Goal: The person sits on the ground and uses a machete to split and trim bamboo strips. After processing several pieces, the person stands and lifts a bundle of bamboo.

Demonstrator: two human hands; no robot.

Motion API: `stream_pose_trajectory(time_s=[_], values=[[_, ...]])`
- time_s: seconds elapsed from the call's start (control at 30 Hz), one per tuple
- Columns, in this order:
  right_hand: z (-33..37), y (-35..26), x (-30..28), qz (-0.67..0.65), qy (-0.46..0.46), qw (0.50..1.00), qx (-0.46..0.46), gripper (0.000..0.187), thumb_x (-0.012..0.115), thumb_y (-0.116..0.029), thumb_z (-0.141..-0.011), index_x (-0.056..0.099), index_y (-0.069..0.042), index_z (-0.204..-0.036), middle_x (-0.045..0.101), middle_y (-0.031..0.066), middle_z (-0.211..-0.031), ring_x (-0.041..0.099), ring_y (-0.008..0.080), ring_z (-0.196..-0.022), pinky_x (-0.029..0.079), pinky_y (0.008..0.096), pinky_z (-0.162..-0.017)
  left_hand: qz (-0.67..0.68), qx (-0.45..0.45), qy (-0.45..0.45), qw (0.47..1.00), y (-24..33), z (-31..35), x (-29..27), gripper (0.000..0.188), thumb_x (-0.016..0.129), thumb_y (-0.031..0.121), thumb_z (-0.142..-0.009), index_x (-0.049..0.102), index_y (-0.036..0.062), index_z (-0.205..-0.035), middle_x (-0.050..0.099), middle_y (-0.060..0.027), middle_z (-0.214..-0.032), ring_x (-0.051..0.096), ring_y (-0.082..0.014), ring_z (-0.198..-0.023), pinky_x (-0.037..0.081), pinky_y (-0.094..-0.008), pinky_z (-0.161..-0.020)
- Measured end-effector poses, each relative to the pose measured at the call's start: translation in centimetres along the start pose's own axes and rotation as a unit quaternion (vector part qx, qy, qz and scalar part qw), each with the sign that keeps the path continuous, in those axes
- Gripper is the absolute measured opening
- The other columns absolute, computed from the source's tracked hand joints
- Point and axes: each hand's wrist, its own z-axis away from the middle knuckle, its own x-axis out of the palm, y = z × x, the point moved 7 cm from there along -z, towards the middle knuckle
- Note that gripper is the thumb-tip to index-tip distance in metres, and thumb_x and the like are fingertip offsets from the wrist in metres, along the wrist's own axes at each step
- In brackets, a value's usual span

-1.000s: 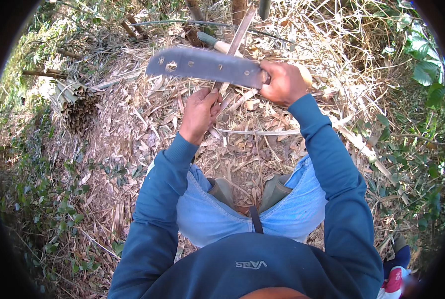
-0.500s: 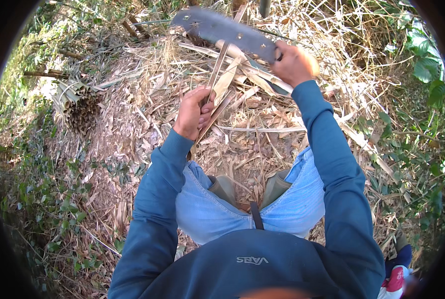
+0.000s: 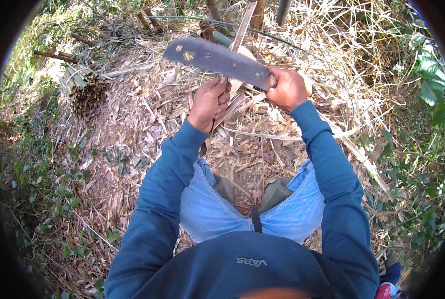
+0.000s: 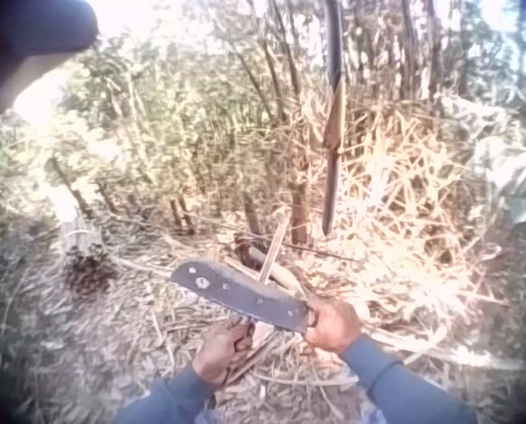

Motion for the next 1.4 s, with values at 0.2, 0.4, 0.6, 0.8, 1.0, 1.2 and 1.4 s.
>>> stream_pose_trajectory(time_s=[0.2, 0.4, 0.6, 0.8, 1.0, 1.2, 1.4], values=[[-0.1, 0.1, 0.5, -0.003, -0.005, 0.999, -0.032, 0.028, 0.064, -0.021, -0.068, 0.067, -0.009, -0.094, 0.064, 0.0188, -0.067, 0.065, 0.0367, -0.065, 0.053, 0.0457, -0.066, -0.019, -0.022, -0.002, 1.0, -0.4, 0.6, -1.1, 0.026, 0.044, 0.028, -0.102, 0.049, 0.0101, -0.084, 0.037, 0.007, -0.058, 0.027, -0.0015, -0.04, 0.021, -0.0196, -0.034], [-1.6, 3.0, -1.7, -0.058, 0.01, 0.991, 0.124, 0.031, 0.068, -0.027, -0.072, 0.069, -0.003, -0.092, 0.065, 0.0193, -0.069, 0.066, 0.0345, -0.065, 0.053, 0.0403, -0.067, -0.031, -0.022, -0.035, 0.999, -0.8, 0.5, -1.2, 0.022, 0.045, 0.024, -0.101, 0.05, 0.0107, -0.084, 0.037, 0.007, -0.058, 0.027, -0.0011, -0.04, 0.021, -0.0189, -0.033], [-1.7, 1.8, -3.0, -0.004, -0.004, 1.0, -0.022, 0.019, 0.066, -0.023, -0.074, 0.067, -0.007, -0.086, 0.065, 0.0187, -0.074, 0.064, 0.0385, -0.068, 0.051, 0.0429, -0.063, -0.044, -0.022, -0.05, 0.998, -0.5, 1.0, -0.7, 0.024, 0.045, 0.026, -0.101, 0.05, 0.0092, -0.085, 0.035, 0.0069, -0.058, 0.026, -0.0014, -0.038, 0.021, -0.0179, -0.033], [-1.9, 10.1, -5.8, 0.019, 0.091, 0.951, 0.295, 0.041, 0.063, -0.044, -0.08, 0.064, -0.003, -0.084, 0.065, 0.0174, -0.073, 0.065, 0.033, -0.071, 0.052, 0.0409, -0.071, -0.121, 0.052, 0.006, 0.991, -0.5, 0.2, -1.4, 0.018, 0.046, 0.019, -0.101, 0.053, 0.0074, -0.089, 0.039, 0.0063, -0.057, 0.028, -0.0018, -0.038, 0.023, -0.0185, -0.033], [0.3, 4.1, -4.8, -0.033, 0.019, 0.987, 0.155, 0.031, 0.064, -0.03, -0.077, 0.063, -0.003, -0.094, 0.064, 0.015, -0.072, 0.065, 0.0296, -0.068, 0.05, 0.0396, -0.065, -0.222, 0.096, 0.053, 0.969, 0.3, -0.6, -0.5, 0.036, 0.047, 0.011, -0.099, 0.046, 0.0018, -0.134, 0.048, 0.0033, -0.083, 0.04, -0.0034, -0.063, 0.038, -0.0189, -0.055], [1.6, -1.8, 0.4, 0.066, -0.06, 0.996, 0.0, 0.02, 0.062, -0.022, -0.071, 0.064, -0.009, -0.087, 0.063, 0.0191, -0.068, 0.064, 0.039, -0.067, 0.052, 0.0473, -0.064, -0.202, 0.092, 0.066, 0.973, -0.7, -0.6, 0.5, 0.029, 0.046, 0.008, -0.098, 0.052, -0.0032, -0.125, 0.05, -0.0025, -0.091, 0.045, -0.0091, -0.077, 0.039, -0.0242, -0.067], [-0.8, 0.9, 0.1, 0.035, -0.033, 0.998, 0.05, 0.027, 0.064, -0.03, -0.073, 0.069, -0.009, -0.089, 0.067, 0.0195, -0.074, 0.067, 0.0361, -0.071, 0.054, 0.0456, -0.07, -0.227, 0.116, 0.069, 0.964, 0.5, 0.9, 1.3, 0.035, 0.038, 0.009, -0.102, 0.047, -0.0067, -0.132, 0.059, -0.0139, -0.122, 0.057, -0.0162, -0.108, 0.047, -0.0278, -0.093]])
